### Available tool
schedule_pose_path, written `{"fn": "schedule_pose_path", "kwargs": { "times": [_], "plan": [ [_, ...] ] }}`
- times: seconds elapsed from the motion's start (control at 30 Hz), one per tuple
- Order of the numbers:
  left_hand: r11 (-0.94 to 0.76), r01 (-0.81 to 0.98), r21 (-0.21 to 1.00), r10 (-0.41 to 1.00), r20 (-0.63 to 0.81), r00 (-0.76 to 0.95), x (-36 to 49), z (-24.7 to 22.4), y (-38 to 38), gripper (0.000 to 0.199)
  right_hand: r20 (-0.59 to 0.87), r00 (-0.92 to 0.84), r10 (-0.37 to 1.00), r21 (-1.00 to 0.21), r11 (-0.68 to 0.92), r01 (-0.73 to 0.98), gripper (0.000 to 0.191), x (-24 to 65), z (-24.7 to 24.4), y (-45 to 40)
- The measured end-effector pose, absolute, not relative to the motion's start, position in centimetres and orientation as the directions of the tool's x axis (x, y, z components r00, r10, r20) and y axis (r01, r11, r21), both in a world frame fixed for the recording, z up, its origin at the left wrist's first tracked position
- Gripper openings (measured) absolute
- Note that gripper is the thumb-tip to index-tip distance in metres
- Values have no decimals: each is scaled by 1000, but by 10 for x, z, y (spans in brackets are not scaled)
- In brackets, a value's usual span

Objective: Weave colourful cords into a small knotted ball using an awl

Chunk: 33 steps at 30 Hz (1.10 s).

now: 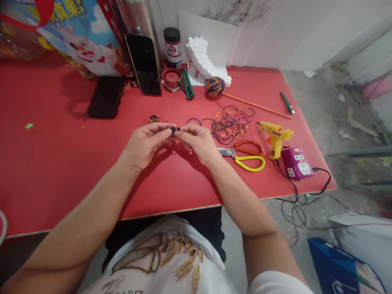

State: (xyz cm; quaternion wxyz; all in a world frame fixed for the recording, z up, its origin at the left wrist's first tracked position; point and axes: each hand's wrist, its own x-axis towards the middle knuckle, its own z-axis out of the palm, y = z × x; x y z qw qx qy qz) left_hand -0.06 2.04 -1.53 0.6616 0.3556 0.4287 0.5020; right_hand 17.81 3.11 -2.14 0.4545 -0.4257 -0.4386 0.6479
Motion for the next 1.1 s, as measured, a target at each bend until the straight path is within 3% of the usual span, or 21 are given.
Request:
{"fn": "schedule_pose_path", "kwargs": {
  "times": [0.4,0.6,0.87,1.1],
  "plan": [
    [307,-447,840,951,-259,167,-3,-15,23,22,-50,-284,958,-987,-91,-132,30,182,-27,31],
    [324,-501,803,946,-277,167,-3,-13,25,20,-55,-340,939,-970,-131,-206,35,182,-21,29],
    [321,-473,821,947,-282,154,1,-14,23,21,-15,-265,964,-979,-68,-193,39,181,-22,30],
    [296,-402,867,953,-242,180,2,-12,20,23,49,-155,987,-996,38,-77,37,179,-19,29]
  ]
}}
